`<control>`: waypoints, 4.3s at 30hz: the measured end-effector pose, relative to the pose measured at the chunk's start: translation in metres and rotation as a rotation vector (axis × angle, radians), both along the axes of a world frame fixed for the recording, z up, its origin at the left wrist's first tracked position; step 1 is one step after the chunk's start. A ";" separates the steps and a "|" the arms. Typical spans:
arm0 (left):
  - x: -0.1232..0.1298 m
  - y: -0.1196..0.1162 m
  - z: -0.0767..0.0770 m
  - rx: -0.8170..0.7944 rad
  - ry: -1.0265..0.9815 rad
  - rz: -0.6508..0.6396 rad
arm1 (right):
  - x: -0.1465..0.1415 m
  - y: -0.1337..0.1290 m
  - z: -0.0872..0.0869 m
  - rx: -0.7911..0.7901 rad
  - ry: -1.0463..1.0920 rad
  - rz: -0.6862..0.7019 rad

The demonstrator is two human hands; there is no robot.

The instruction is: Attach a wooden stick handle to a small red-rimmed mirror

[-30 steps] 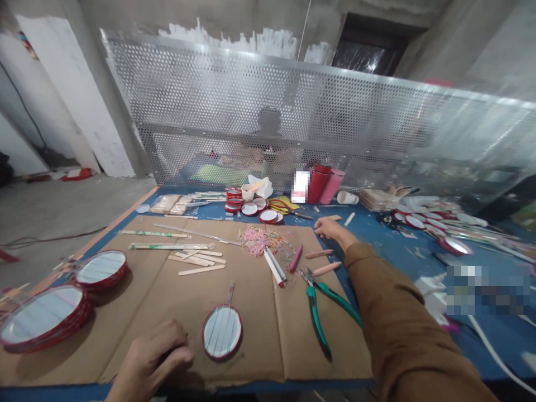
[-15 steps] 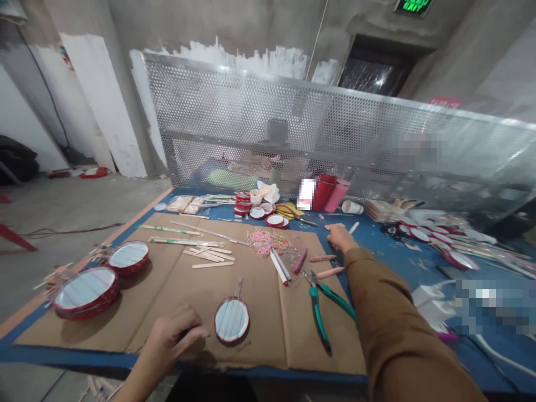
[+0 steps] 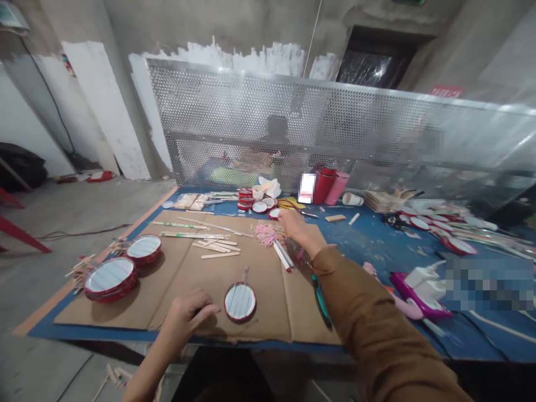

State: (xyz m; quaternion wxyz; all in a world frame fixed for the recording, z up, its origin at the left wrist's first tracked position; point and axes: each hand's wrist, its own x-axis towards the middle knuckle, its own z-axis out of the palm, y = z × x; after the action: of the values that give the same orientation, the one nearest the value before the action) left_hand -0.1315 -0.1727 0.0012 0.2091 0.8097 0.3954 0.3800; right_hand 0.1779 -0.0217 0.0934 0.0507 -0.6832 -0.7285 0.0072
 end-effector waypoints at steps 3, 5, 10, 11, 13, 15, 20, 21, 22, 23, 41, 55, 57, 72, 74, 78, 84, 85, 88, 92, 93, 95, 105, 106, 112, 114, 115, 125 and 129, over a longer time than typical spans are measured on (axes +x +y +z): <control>0.001 -0.001 0.004 -0.017 0.008 0.013 | 0.007 -0.019 0.010 0.102 -0.034 -0.105; 0.001 -0.001 0.005 -0.021 0.008 0.018 | 0.010 -0.032 0.010 0.067 -0.057 -0.128; 0.000 -0.002 0.008 -0.065 -0.001 0.006 | -0.006 -0.059 -0.015 -0.107 -0.116 -0.110; 0.000 -0.002 0.009 -0.071 -0.001 0.008 | -0.009 -0.061 -0.020 -0.123 -0.127 -0.116; 0.000 -0.002 0.010 -0.079 -0.002 0.016 | -0.012 -0.062 -0.026 -0.147 -0.141 -0.138; 0.001 -0.001 0.010 -0.085 -0.005 0.019 | -0.009 -0.061 -0.026 -0.166 -0.147 -0.167; 0.001 -0.001 0.008 -0.097 -0.016 0.022 | -0.006 -0.061 -0.018 -0.145 -0.152 -0.135; 0.000 0.000 0.008 -0.100 -0.013 0.020 | -0.009 -0.061 -0.019 -0.123 -0.147 -0.091; 0.000 0.000 0.008 -0.105 -0.008 0.019 | -0.014 -0.061 -0.021 -0.103 -0.140 -0.037; 0.000 0.000 0.008 -0.107 -0.003 0.019 | -0.021 -0.060 -0.024 -0.086 -0.131 0.022; 0.022 0.023 0.029 -0.434 0.016 0.206 | -0.057 -0.140 -0.012 -0.050 0.125 0.259; 0.026 0.013 0.018 -0.371 -0.233 0.150 | -0.106 -0.174 -0.070 0.165 0.206 0.191; 0.029 0.016 0.018 -0.408 -0.239 0.135 | -0.103 -0.173 -0.071 0.202 0.243 0.176; 0.030 0.017 0.022 -0.541 -0.545 0.119 | -0.133 -0.175 -0.098 0.732 0.382 0.388; 0.030 0.019 0.019 -0.573 -0.567 0.107 | -0.133 -0.176 -0.099 0.728 0.386 0.386; 0.031 0.020 0.015 -0.594 -0.589 0.082 | -0.132 -0.178 -0.098 0.720 0.394 0.378; 0.030 0.020 0.015 -0.596 -0.582 0.066 | -0.132 -0.179 -0.099 0.700 0.408 0.368; 0.030 0.021 0.016 -0.601 -0.583 0.059 | -0.132 -0.180 -0.099 0.697 0.413 0.362; 0.030 0.022 0.017 -0.634 -0.604 0.004 | -0.132 -0.182 -0.099 0.668 0.409 0.339; 0.033 0.022 0.016 -0.603 -0.648 0.060 | -0.127 -0.182 -0.095 0.588 0.375 0.199; 0.033 0.021 0.016 -0.589 -0.655 0.094 | -0.123 -0.181 -0.093 0.560 0.356 0.138; 0.034 0.020 0.015 -0.582 -0.637 0.131 | -0.112 -0.178 -0.090 0.483 0.311 0.041; 0.031 0.023 0.013 -0.511 -0.361 0.097 | -0.042 -0.151 -0.054 0.466 0.464 -0.036; 0.031 0.024 0.015 -0.521 -0.351 0.086 | -0.044 -0.146 -0.048 0.446 0.447 -0.023; 0.022 0.032 0.021 -0.726 -0.410 -0.086 | -0.090 -0.096 -0.020 0.166 0.277 0.203; 0.018 0.033 0.019 -0.784 -0.507 -0.098 | -0.107 -0.076 -0.016 0.076 0.141 0.199; 0.017 0.033 0.018 -0.788 -0.553 -0.093 | -0.113 -0.067 -0.016 0.058 0.104 0.191; 0.016 0.028 0.019 -0.758 -0.604 -0.042 | -0.121 -0.009 -0.041 0.007 0.037 0.152; 0.029 0.027 0.016 -0.713 -0.623 0.079 | -0.123 -0.031 -0.021 0.022 0.064 0.128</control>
State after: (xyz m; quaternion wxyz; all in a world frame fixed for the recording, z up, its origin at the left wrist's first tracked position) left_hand -0.1029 -0.1458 0.0174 0.5680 0.5192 0.4502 0.4528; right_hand 0.0553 -0.0526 0.0728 0.0810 -0.6340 -0.7687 0.0243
